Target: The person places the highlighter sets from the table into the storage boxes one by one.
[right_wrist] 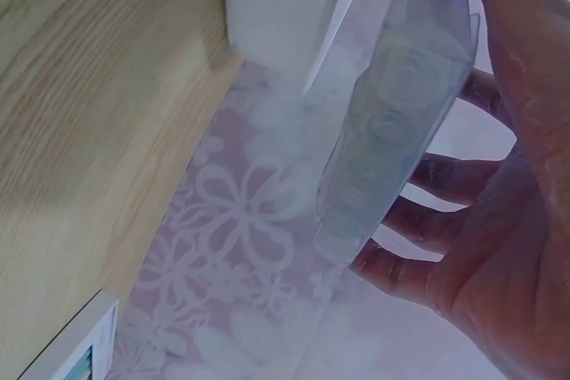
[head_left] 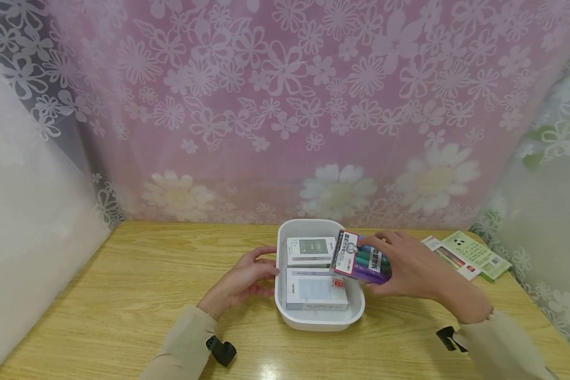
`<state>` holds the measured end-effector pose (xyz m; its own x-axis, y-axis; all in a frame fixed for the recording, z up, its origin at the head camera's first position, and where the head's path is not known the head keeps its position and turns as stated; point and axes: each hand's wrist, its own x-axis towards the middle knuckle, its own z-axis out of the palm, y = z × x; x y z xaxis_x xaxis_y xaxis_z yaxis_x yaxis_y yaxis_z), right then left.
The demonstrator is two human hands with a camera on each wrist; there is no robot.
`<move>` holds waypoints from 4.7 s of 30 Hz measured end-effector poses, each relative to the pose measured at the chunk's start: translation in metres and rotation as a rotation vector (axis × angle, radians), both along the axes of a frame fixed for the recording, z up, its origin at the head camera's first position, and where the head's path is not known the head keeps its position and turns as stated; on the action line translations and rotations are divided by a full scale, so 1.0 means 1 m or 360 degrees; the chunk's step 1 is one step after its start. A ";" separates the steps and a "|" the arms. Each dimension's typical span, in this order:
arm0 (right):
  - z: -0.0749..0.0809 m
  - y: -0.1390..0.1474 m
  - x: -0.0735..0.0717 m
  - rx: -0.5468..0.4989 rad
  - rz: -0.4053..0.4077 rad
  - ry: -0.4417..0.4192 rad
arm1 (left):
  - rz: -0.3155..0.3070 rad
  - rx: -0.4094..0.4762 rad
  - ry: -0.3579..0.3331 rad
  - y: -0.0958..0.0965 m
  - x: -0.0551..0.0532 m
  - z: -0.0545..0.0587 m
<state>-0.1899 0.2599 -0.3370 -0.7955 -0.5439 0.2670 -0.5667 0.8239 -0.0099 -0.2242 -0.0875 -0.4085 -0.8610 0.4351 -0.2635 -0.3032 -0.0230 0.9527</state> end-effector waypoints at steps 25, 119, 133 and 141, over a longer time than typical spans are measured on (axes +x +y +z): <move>0.007 -0.048 -0.003 0.0066 0.0137 -0.0115 | 0.0012 -0.0023 0.0023 0.000 -0.002 -0.002; -0.021 -0.027 -0.002 -0.0049 0.0003 -0.0037 | 0.0011 -0.0007 0.0004 -0.002 -0.001 -0.004; -0.016 0.011 0.002 -0.0109 -0.0114 0.0015 | 0.0022 0.0009 -0.0004 -0.001 -0.002 -0.003; -0.020 0.031 0.005 -0.0085 -0.0242 0.0008 | 0.0012 0.0020 -0.0011 -0.001 -0.001 -0.003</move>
<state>-0.1845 0.2910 -0.3566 -0.8662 -0.4023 0.2965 -0.4356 0.8986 -0.0533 -0.2254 -0.0884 -0.4114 -0.8625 0.4319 -0.2639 -0.3094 -0.0374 0.9502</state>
